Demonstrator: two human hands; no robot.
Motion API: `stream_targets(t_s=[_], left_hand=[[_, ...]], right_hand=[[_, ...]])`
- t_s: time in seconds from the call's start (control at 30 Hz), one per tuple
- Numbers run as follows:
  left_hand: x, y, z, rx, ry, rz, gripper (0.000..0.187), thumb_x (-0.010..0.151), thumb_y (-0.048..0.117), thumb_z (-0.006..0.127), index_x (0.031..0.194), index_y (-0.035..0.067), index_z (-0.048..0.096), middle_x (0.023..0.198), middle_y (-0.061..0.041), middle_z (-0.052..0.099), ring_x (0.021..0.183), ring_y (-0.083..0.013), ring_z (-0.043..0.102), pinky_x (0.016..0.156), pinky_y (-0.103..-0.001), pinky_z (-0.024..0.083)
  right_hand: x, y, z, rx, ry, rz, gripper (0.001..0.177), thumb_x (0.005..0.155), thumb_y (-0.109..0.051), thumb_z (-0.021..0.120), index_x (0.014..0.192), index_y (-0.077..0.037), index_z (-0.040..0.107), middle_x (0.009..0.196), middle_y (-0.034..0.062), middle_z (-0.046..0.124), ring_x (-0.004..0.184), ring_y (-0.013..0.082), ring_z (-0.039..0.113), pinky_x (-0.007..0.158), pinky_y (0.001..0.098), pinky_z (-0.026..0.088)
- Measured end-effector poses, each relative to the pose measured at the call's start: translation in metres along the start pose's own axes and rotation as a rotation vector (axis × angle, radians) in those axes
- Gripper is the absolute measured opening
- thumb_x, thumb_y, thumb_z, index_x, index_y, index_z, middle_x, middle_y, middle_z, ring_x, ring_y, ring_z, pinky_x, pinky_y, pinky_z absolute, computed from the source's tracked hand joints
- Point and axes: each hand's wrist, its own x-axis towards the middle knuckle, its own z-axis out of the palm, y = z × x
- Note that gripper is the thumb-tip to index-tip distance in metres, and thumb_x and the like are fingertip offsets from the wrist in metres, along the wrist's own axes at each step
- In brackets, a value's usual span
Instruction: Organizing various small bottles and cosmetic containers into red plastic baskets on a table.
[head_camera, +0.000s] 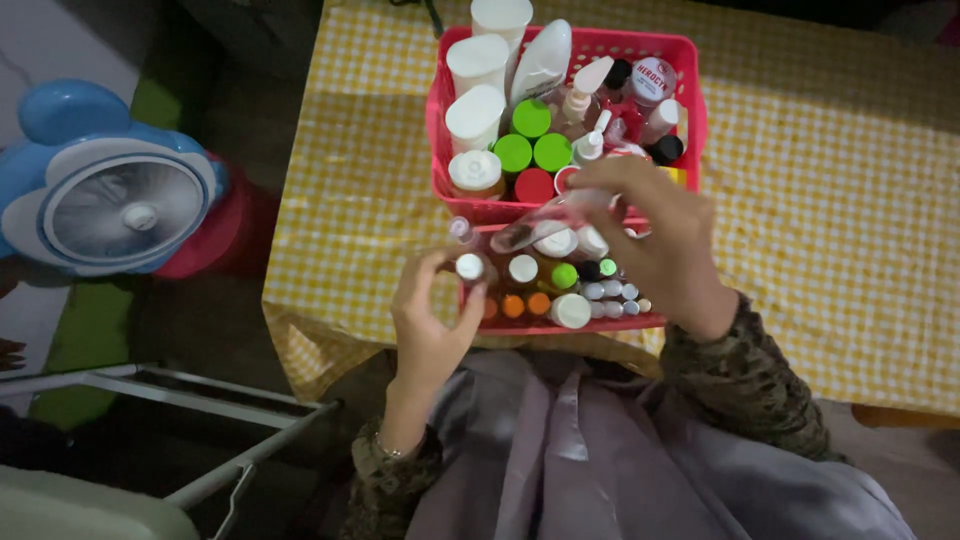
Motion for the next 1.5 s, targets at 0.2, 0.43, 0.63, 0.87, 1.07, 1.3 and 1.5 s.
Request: stream_targets(t_s=[0.2, 0.43, 0.63, 0.87, 1.07, 1.3, 1.5], left_hand=[[-0.003, -0.03, -0.008, -0.22, 0.26, 0.082, 0.039, 0.088, 0.013, 0.071, 0.121, -0.004, 0.059, 0.116, -0.021, 0.065, 0.111, -0.0299, 0.066, 0.096, -0.042, 0.053], [0.002, -0.056, -0.022, -0.304, 0.507, 0.114, 0.047, 0.092, 0.026, 0.067, 0.124, -0.006, 0.052, 0.12, -0.019, 0.056, 0.111, -0.0214, 0.058, 0.097, -0.033, 0.053], [-0.001, -0.06, -0.006, -0.191, 0.454, -0.102, 0.036, 0.091, 0.0, 0.065, 0.126, 0.003, 0.057, 0.123, -0.012, 0.055, 0.116, -0.0212, 0.055, 0.102, -0.035, 0.051], [-0.005, -0.068, 0.007, -0.102, 0.249, -0.177, 0.034, 0.093, 0.002, 0.064, 0.125, 0.007, 0.057, 0.119, -0.009, 0.055, 0.115, -0.0206, 0.05, 0.097, -0.042, 0.052], [-0.007, -0.078, 0.01, -0.105, 0.287, -0.085, 0.036, 0.096, 0.02, 0.068, 0.126, 0.005, 0.055, 0.124, -0.011, 0.055, 0.119, -0.0225, 0.052, 0.104, -0.041, 0.048], [-0.012, -0.059, 0.005, -0.168, 0.51, 0.193, 0.052, 0.091, 0.032, 0.059, 0.122, -0.008, 0.047, 0.117, -0.019, 0.051, 0.113, -0.0269, 0.053, 0.107, -0.04, 0.044], [-0.012, -0.057, 0.02, -0.191, 0.458, 0.229, 0.054, 0.084, 0.036, 0.062, 0.113, -0.009, 0.052, 0.106, -0.023, 0.057, 0.104, -0.0287, 0.049, 0.101, -0.043, 0.039]], right_hand=[[-0.009, 0.016, -0.008, 0.155, 0.16, 0.149, 0.008, 0.106, 0.001, 0.07, 0.112, -0.001, 0.075, 0.092, 0.0123, 0.071, 0.069, 0.0211, 0.064, 0.07, 0.0314, 0.059], [-0.016, 0.026, -0.003, 0.18, 0.267, 0.103, 0.016, 0.11, -0.008, 0.067, 0.107, 0.006, 0.072, 0.095, 0.0192, 0.071, 0.063, 0.0176, 0.059, 0.062, 0.0306, 0.053], [-0.016, 0.024, 0.005, 0.141, 0.35, 0.051, 0.02, 0.114, -0.011, 0.062, 0.108, 0.006, 0.07, 0.099, 0.0186, 0.073, 0.066, 0.0192, 0.063, 0.065, 0.0304, 0.05], [0.0, -0.015, 0.033, 0.002, -0.159, -0.19, 0.018, 0.102, 0.003, 0.056, 0.117, 0.001, 0.066, 0.113, 0.0204, 0.068, 0.097, 0.0395, 0.067, 0.083, 0.0447, 0.055], [-0.006, -0.015, 0.064, -0.432, -0.219, -0.372, 0.012, 0.104, -0.009, 0.057, 0.111, -0.003, 0.064, 0.107, 0.0163, 0.065, 0.09, 0.0322, 0.065, 0.079, 0.0386, 0.053], [-0.027, 0.006, 0.084, -0.49, -0.203, -0.271, 0.026, 0.096, -0.018, 0.065, 0.119, -0.007, 0.062, 0.117, 0.0138, 0.064, 0.104, 0.0299, 0.063, 0.091, 0.0393, 0.048], [-0.047, 0.014, 0.03, -0.076, 0.016, -0.067, 0.019, 0.099, -0.004, 0.066, 0.117, -0.01, 0.069, 0.129, 0.0117, 0.069, 0.112, 0.0341, 0.07, 0.095, 0.042, 0.053]])
